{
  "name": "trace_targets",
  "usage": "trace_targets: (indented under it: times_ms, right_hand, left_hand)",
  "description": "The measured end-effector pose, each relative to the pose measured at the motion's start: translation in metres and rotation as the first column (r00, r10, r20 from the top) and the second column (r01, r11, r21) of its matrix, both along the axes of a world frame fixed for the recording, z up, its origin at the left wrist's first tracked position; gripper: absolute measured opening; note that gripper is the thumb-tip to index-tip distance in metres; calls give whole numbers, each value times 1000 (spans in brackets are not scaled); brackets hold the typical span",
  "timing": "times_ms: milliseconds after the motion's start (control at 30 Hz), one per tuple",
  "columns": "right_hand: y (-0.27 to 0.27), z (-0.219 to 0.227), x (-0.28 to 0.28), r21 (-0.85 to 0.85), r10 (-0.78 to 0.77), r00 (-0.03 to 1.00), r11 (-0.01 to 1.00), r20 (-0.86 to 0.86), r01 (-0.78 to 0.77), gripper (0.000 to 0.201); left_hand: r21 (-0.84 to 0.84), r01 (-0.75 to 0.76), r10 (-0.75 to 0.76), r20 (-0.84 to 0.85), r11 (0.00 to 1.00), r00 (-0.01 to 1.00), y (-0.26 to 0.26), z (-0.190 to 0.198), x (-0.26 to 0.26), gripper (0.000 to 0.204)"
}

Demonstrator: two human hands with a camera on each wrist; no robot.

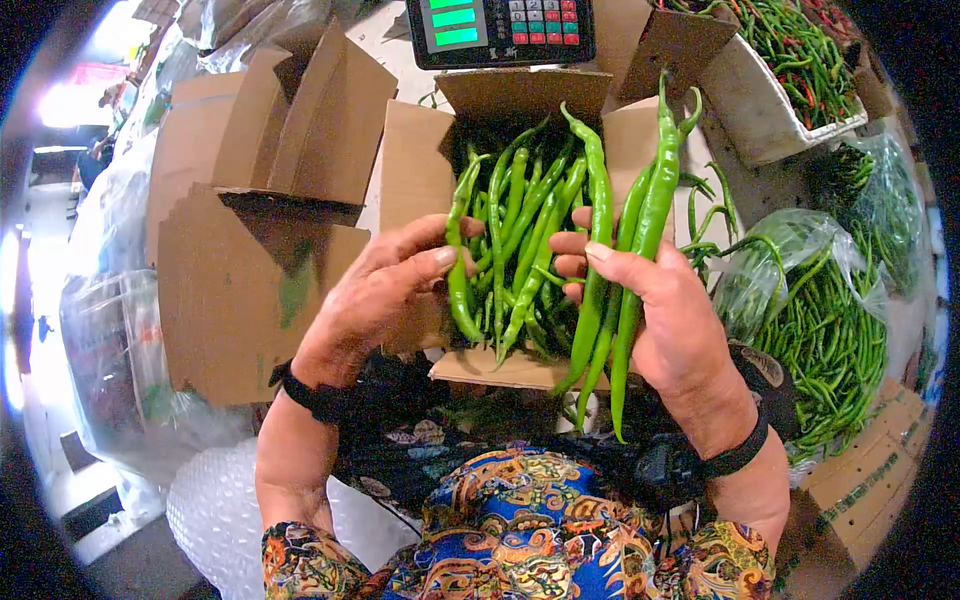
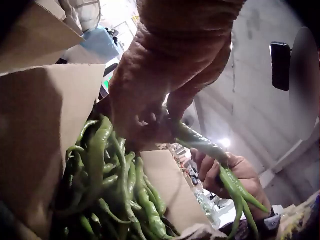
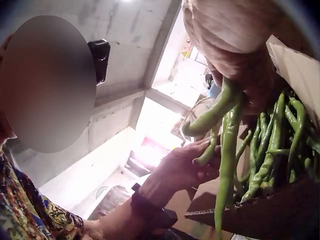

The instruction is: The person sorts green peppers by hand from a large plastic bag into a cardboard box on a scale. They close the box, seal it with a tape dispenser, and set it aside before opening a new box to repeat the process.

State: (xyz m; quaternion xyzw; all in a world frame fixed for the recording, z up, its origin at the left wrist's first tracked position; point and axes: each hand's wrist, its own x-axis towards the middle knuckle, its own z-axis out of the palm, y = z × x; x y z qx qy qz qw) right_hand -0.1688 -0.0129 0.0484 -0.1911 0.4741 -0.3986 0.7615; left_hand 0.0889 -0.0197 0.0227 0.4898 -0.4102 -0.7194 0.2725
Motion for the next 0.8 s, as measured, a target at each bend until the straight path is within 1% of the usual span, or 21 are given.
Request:
trace_targets:
  times_ms: [33,67,100,133,167,200,233,300,333,367,400,433,467,500,567,633,667,733,767,800]
  right_hand:
    - [-2,1,0,-8,-6,1000,1000,0,6,39]
    - [-3,1,0,-7,-11,1000,1000,-3,11,39]
    - [-5,2,-1,-11,-7,999,1000,32,8,39]
    - [-7,4,-3,-16,-3,998,1000,65,4,39]
    - [-7,6,-4,-19,-10,998,1000,56,11,39]
    - [-7,7,-4,-24,6,997,1000,74,-4,39]
    - [-8,7,-4,-32,25,995,999,97,-22,39]
    - [-8,4,-3,-50,29,995,998,93,-25,39]
    - [-8,4,0,-49,44,993,998,107,-39,40]
    - [-7,4,3,-47,61,991,997,118,-56,40]
    - [-7,3,7,-68,77,989,995,125,-69,39]
    - [-7,1,12,-74,85,989,994,119,-76,39]
    - [-6,-2,18,-73,62,988,996,139,-53,38]
    - [-6,-3,22,-72,38,986,997,160,-27,37]
    - [-3,-9,24,-46,50,994,998,96,-46,37]
    - [3,-16,28,-8,31,997,1000,70,-30,38]
    - [4,-19,25,-10,27,997,1000,71,-27,38]
    - [4,-24,13,-6,2,998,1000,-58,-3,40]
    - [2,-21,8,-6,-2,998,1000,-57,1,40]
    - [0,-15,4,3,-46,998,999,-44,46,37]
  left_hand:
    - [-152,79,-48,198,985,979,-3,12,7,36]
    - [-283,188,-66,390,941,918,-6,18,16,35]
    - [-356,255,-18,551,899,834,-10,20,35,33]
    - [-412,177,133,619,894,774,-9,24,45,32]
    - [-505,214,276,725,836,631,-9,19,62,31]
    - [-527,399,394,842,751,369,-7,19,72,31]
    - [-531,399,398,839,748,371,-4,13,72,31]
    - [-619,540,603,762,570,235,-3,8,69,35]
    - [-663,384,522,746,643,413,-3,14,50,36]
    - [-616,120,376,611,778,697,0,23,26,35]
    - [-550,141,242,565,823,789,2,26,5,34]
    - [-480,193,86,500,856,862,5,24,-13,33]
    - [-328,194,-55,391,925,919,10,26,-33,33]
    - [-365,150,-58,252,919,966,18,14,-50,32]
    - [-288,182,-96,286,940,953,22,17,-66,32]
    - [-255,142,-60,303,956,951,22,4,-65,31]
    - [-257,146,-63,305,956,950,22,-2,-61,31]
    - [-189,111,-74,195,976,978,20,-9,-44,32]
    - [-124,153,-121,236,980,964,18,-4,-33,30]
    - [-23,129,-122,208,991,971,15,4,-28,31]
